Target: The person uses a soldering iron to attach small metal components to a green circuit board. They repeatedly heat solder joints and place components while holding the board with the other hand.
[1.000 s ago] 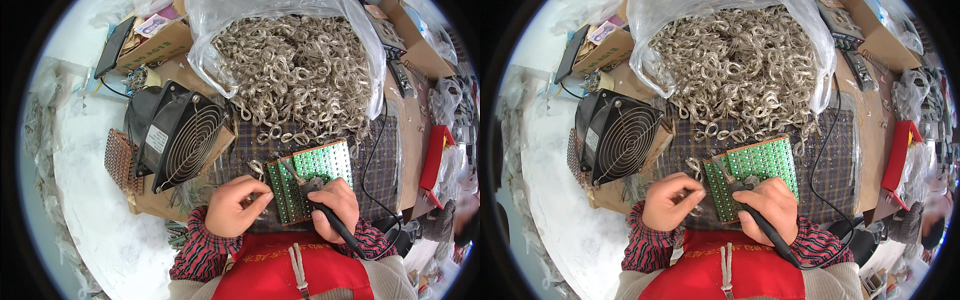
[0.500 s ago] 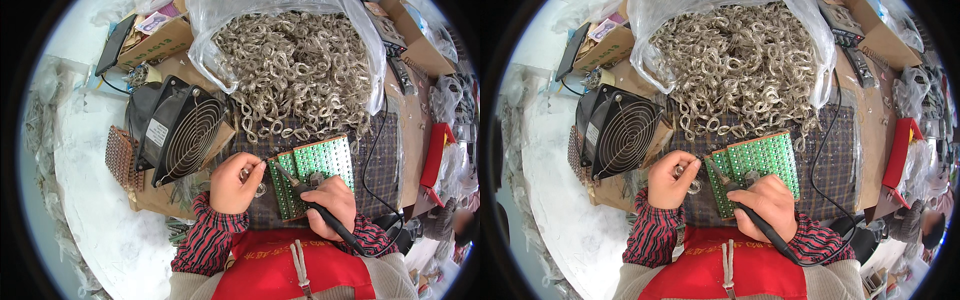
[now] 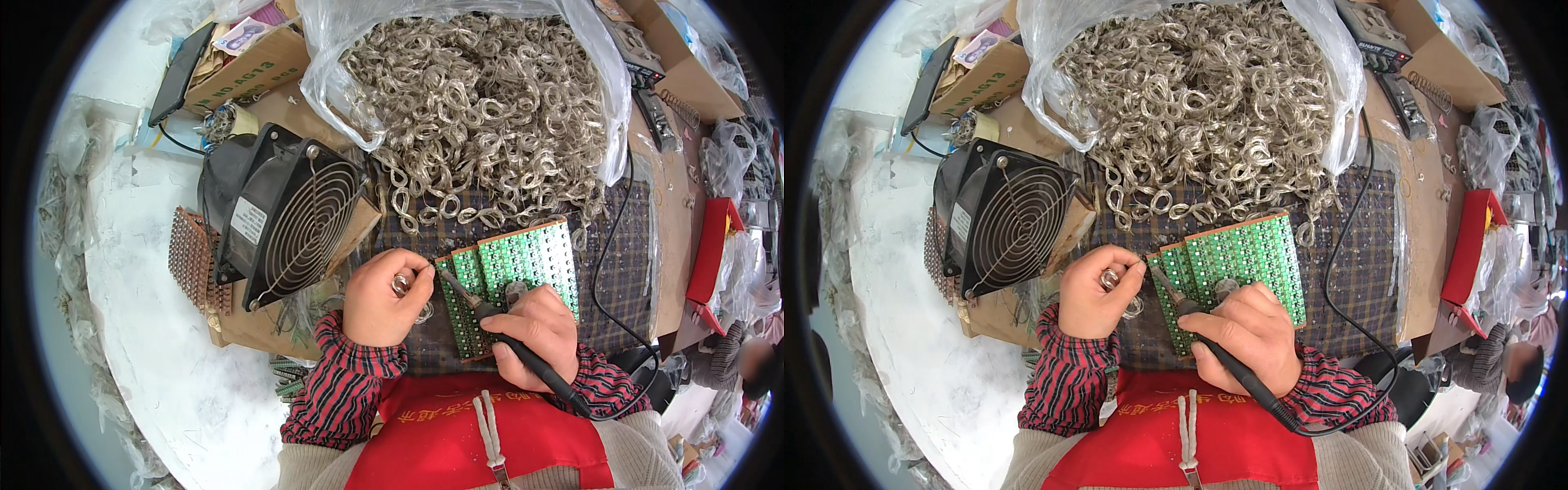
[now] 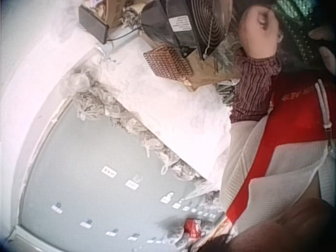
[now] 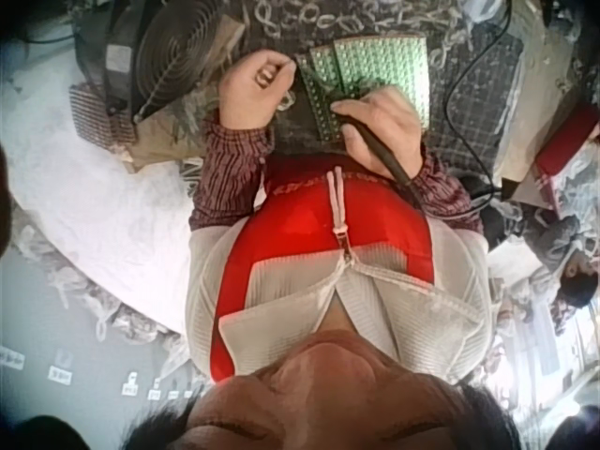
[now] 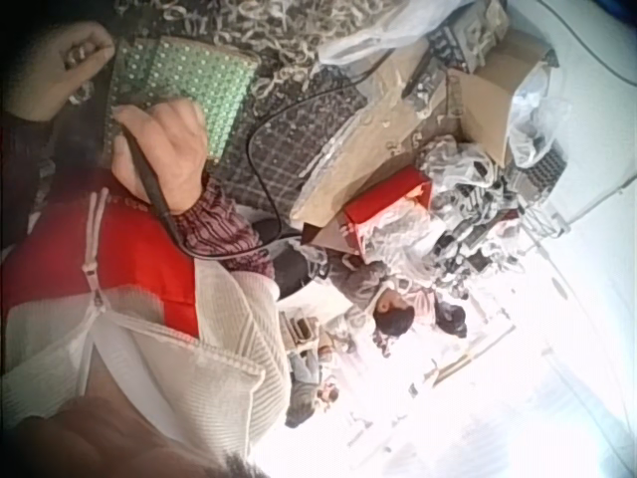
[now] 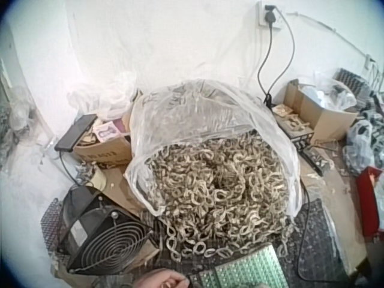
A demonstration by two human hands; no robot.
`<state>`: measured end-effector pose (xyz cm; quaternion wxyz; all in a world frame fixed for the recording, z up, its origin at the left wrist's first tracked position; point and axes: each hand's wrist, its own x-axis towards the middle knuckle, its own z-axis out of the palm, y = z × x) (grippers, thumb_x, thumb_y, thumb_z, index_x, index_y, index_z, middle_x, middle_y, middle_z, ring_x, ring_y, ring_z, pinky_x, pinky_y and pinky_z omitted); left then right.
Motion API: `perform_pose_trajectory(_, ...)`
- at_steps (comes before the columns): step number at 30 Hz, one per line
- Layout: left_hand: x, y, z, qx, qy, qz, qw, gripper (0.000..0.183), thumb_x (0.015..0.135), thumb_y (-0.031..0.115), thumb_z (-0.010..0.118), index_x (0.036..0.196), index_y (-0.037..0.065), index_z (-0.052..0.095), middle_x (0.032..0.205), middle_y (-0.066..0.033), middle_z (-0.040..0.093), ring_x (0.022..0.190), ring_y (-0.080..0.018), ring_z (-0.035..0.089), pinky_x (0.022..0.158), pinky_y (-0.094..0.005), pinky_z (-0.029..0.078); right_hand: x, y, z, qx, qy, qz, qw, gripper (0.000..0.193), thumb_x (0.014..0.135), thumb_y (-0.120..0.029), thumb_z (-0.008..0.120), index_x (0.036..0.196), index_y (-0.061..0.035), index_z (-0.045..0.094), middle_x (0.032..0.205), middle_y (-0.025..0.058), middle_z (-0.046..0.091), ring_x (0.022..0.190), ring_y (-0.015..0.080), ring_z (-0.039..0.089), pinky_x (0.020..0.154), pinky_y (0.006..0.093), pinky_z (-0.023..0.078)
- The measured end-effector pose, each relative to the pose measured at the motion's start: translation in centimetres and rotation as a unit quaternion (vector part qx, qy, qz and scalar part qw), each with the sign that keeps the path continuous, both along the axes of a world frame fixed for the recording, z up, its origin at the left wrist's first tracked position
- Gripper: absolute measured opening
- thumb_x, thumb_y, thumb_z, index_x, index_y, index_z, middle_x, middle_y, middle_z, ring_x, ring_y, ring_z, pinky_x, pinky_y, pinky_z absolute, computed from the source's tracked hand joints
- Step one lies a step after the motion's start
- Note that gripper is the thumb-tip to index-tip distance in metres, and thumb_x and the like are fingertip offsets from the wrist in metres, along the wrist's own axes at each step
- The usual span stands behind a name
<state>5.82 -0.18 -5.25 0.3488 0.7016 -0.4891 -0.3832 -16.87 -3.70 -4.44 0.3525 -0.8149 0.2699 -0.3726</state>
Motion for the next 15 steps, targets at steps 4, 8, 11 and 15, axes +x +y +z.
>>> perform_pose_trajectory(4,-0.07,-0.11,-0.04,-0.010,0.008,0.003,1.000,0.006,0.088,0.004,0.073,0.087,0.001,0.068,0.067,0.0039,0.059,0.060,-0.0014,0.048,0.054,-0.0224,0.039,-0.07,0.01,-0.02,-0.004,0.006,0.004,1.000,0.032,0.070,-0.007,0.075,0.102,-0.0071,0.073,0.075,0.0027,0.062,0.069,0.0248,0.056,0.067,0.0381,0.044)
perform_pose_trajectory(8,-0.01,-0.17,0.05,0.004,0.015,0.003,1.000,0.006,0.088,0.005,0.073,0.087,0.001,0.068,0.066,0.0034,0.060,0.060,-0.0017,0.050,0.055,-0.0226,0.040,-0.15,0.01,-0.21,-0.004,-0.002,0.000,1.000,0.028,0.074,-0.008,0.074,0.102,-0.0069,0.072,0.074,0.0029,0.060,0.067,0.0248,0.056,0.067,0.0380,0.044)
perform_pose_trajectory(11,-0.01,-0.22,0.08,0.001,0.014,0.002,1.000,0.006,0.088,0.005,0.073,0.086,0.001,0.068,0.066,0.0025,0.061,0.060,-0.0026,0.051,0.056,-0.0232,0.041,-0.21,-0.06,-0.38,-0.002,-0.023,-0.011,1.000,0.025,0.077,-0.010,0.073,0.102,-0.0065,0.072,0.073,0.0032,0.059,0.066,0.0246,0.055,0.065,0.0376,0.044)
perform_pose_trajectory(15,-0.01,-0.25,0.15,0.003,0.019,0.002,1.000,0.006,0.087,0.005,0.073,0.086,0.001,0.068,0.067,0.0015,0.062,0.061,-0.0040,0.053,0.057,-0.0242,0.043,-0.24,-0.05,-0.43,-0.007,-0.027,-0.017,0.999,0.024,0.079,-0.011,0.073,0.102,-0.0057,0.072,0.073,0.0036,0.059,0.065,0.0243,0.055,0.065,0.0370,0.044)
